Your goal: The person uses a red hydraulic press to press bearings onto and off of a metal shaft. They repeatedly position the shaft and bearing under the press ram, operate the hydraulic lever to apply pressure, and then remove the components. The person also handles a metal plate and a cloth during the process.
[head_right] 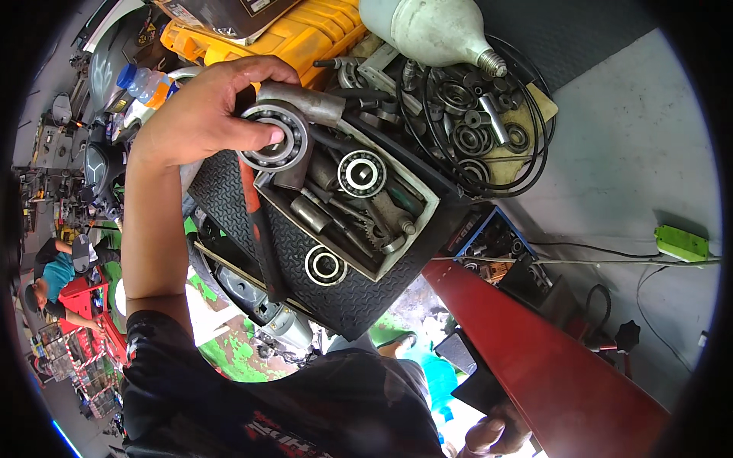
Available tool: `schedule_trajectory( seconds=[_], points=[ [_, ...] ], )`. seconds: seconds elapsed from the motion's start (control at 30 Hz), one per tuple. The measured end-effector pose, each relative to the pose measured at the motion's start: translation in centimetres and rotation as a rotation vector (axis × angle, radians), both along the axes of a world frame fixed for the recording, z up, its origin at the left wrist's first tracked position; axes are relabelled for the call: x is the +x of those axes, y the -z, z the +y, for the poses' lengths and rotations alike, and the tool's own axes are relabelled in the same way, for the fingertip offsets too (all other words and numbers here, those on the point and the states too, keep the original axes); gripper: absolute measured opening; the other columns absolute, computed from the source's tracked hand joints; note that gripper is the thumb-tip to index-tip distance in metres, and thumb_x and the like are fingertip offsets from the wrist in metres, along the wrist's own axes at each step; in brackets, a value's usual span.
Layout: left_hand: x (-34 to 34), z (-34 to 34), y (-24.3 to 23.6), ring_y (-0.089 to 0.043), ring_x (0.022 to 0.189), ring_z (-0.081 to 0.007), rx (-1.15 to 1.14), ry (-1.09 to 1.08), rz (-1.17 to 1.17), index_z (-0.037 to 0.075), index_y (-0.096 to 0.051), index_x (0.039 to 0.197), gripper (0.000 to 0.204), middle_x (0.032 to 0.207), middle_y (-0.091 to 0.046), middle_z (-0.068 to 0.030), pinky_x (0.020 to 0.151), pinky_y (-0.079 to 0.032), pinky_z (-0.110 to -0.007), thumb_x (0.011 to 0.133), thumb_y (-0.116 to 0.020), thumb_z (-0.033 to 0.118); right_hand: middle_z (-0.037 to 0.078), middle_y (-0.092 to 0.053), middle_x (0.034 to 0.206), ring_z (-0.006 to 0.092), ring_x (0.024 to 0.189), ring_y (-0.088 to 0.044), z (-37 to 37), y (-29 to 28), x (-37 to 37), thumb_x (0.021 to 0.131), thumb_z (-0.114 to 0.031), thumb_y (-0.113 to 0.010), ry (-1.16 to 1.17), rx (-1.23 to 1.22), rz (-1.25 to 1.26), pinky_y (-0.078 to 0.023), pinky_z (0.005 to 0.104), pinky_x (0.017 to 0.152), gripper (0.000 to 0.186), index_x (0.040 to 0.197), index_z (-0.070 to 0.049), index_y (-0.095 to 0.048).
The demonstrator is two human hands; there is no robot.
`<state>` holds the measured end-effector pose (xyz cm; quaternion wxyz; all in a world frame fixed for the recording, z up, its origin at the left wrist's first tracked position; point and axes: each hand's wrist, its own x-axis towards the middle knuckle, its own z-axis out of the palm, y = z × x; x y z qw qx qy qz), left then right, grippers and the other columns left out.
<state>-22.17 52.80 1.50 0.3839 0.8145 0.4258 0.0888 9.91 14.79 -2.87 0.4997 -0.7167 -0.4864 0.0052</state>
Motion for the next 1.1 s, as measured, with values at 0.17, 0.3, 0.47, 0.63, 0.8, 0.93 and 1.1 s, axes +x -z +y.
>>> schedule_trajectory(
  seconds=[0.17, 0.3, 0.47, 0.63, 0.8, 0.93, 1.1],
  points=[
    [1.6, -0.3, 0.0, -0.066, 0.107, -0.0231, 0.067, 0.099, 0.057, 0.002, -0.065, 0.128, 0.055, 0.116, -0.069, -0.0108, 0.097, -0.05, -0.034, 0.078, -0.081, 0.019, 0.003, -0.048, 0.071, 0.0112, 0.06, -0.044, 1.5, -0.5, -0.9, 0.101, -0.049, -0.063, 0.118, -0.011, -0.062, -0.039, 0.0255, 0.061, 0.049, 0.09, -0.002, -0.058],
    [2.6, -1.7, 0.7, -0.07, 0.106, -0.0294, -0.08, 0.148, 0.033, 0.005, -0.065, 0.128, 0.055, 0.119, -0.068, -0.0143, 0.095, -0.055, -0.041, 0.079, -0.081, 0.025, 0.002, -0.048, 0.07, 0.0119, 0.061, -0.044, -2.4, 1.0, 2.4, 0.102, -0.05, -0.061, 0.033, -0.103, -0.12, -0.042, 0.0282, 0.063, 0.05, 0.089, -0.003, -0.057],
    [4.4, -4.2, 4.8, -0.067, 0.105, -0.0364, 0.227, 0.365, 0.077, 0.008, -0.069, 0.124, 0.055, 0.111, -0.065, -0.0148, 0.09, -0.055, -0.044, 0.074, -0.084, 0.027, 0.005, -0.056, 0.076, 0.0147, 0.066, -0.05, -3.8, 1.4, 3.5, 0.101, -0.045, -0.061, -0.012, -0.146, -0.105, -0.044, 0.03, 0.067, 0.043, 0.093, -0.002, -0.06],
    [6.1, -7.4, 3.3, -0.05, 0.125, -0.0278, 0.505, 0.321, 0.234, 0.013, -0.075, 0.122, 0.063, 0.123, -0.06, -0.0077, 0.107, -0.034, -0.043, 0.067, -0.09, 0.041, 0.011, -0.068, 0.093, 0.0201, 0.082, -0.061, -5.2, 1.6, 4.0, 0.096, -0.031, -0.069, -0.065, -0.146, 0.047, -0.048, 0.0328, 0.075, 0.033, 0.103, 0.001, -0.066],
    [7.6, -4.8, 1.8, -0.054, 0.121, -0.0311, 0.46, 0.332, 0.157, 0.009, -0.074, 0.121, 0.057, 0.121, -0.063, -0.0104, 0.106, -0.04, -0.045, 0.074, -0.085, 0.04, 0.011, -0.067, 0.09, 0.0194, 0.079, -0.06, -4.1, 1.8, 3.7, 0.096, -0.032, -0.068, -0.044, -0.129, -0.025, -0.048, 0.0324, 0.073, 0.033, 0.101, 0.0, -0.065],
    [11.4, -0.9, 4.3, -0.068, 0.109, -0.0316, 0.521, 0.381, 0.099, 0.007, -0.074, 0.12, 0.034, 0.114, -0.069, -0.0114, 0.092, -0.055, -0.042, 0.088, -0.07, 0.018, 0.01, -0.066, 0.087, 0.0188, 0.077, -0.059, -3.6, 1.7, 3.6, 0.097, -0.033, -0.067, -0.045, -0.12, -0.048, -0.047, 0.0321, 0.072, 0.034, 0.099, 0.0, -0.064],
    [15.8, 0.5, 6.2, -0.076, 0.096, -0.0298, 0.726, 0.566, 0.494, 0.011, -0.077, 0.112, 0.025, 0.11, -0.073, -0.0095, 0.075, -0.062, -0.04, 0.092, -0.061, 0.01, 0.01, -0.065, 0.085, 0.0181, 0.074, -0.058, -3.3, 1.7, 3.6, 0.098, -0.035, -0.066, -0.041, -0.114, -0.069, -0.047, 0.0317, 0.07, 0.035, 0.097, 0.0, -0.064]
  ],
)
